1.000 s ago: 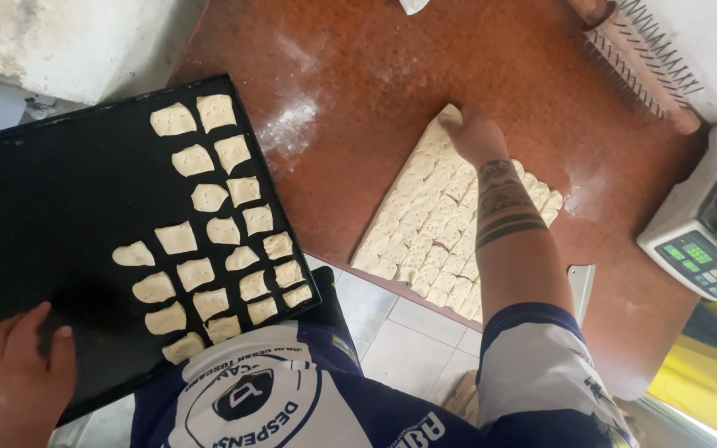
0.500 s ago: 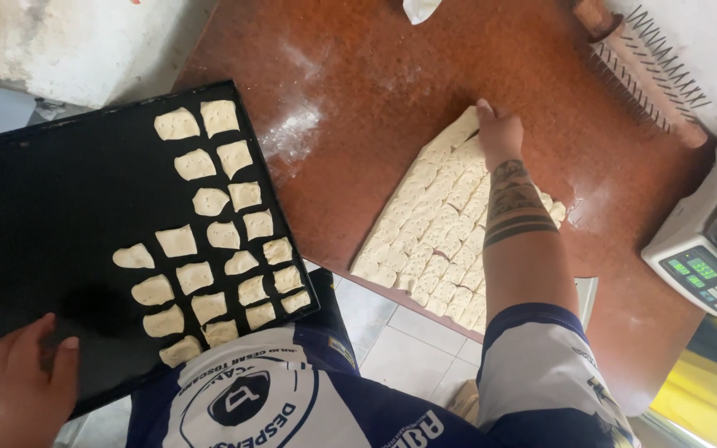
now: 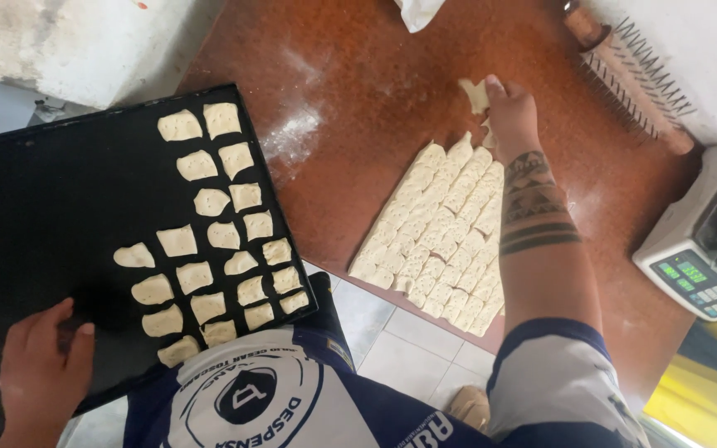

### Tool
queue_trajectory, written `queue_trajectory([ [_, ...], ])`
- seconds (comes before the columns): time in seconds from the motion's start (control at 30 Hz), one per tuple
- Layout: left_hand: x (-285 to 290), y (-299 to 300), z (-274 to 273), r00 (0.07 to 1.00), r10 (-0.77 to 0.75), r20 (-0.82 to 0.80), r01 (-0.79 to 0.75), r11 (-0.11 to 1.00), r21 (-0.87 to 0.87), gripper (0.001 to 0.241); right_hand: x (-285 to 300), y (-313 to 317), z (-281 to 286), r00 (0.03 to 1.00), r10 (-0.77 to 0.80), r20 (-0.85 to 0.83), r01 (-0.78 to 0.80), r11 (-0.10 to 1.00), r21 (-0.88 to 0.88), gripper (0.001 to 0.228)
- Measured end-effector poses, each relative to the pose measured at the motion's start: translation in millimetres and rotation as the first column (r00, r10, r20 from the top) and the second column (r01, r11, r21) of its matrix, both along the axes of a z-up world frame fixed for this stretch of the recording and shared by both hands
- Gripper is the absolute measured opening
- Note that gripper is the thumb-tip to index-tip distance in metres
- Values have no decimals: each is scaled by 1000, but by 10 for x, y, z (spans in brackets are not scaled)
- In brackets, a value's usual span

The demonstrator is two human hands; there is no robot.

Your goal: The person picks up small rectangular dough pieces from a wooden table and places them one by one onto a black baking tray, arranging them in neat rows. The person continues until the tray is filled with dough pieces.

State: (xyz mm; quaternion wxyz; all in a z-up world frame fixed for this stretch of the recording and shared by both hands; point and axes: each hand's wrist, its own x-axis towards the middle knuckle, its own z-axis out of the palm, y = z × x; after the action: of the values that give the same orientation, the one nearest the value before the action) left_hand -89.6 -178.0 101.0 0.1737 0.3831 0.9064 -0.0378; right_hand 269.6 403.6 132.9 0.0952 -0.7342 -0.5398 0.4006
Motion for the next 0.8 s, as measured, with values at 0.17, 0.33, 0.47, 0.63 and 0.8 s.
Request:
queue_trajectory([
  [0.17, 148, 707, 417, 931, 287, 226, -254, 953, -166, 52, -247, -231, 217, 983, 149, -103, -143, 988, 63, 30],
  [0.33, 390, 611, -308, 939, 35, 342, -177, 903, 392, 37, -651, -1052, -108, 788, 560, -255, -520, 828, 212, 40],
  [0.47, 657, 1109, -212, 505, -155, 849, -525, 725, 445, 55, -1260, -2232, -357, 500, -61, -864, -447, 836, -318, 15],
  [0.63, 553, 1137, -74, 419, 122, 900, -573, 804, 158, 39, -1982, -3112, -481, 595, 633, -495, -803, 500, -326, 38],
  [0.8, 44, 882, -630, 704, 312, 638, -533, 826, 184, 35, -2420, -3122, -1171, 417, 898, -138, -898, 431, 89, 51],
])
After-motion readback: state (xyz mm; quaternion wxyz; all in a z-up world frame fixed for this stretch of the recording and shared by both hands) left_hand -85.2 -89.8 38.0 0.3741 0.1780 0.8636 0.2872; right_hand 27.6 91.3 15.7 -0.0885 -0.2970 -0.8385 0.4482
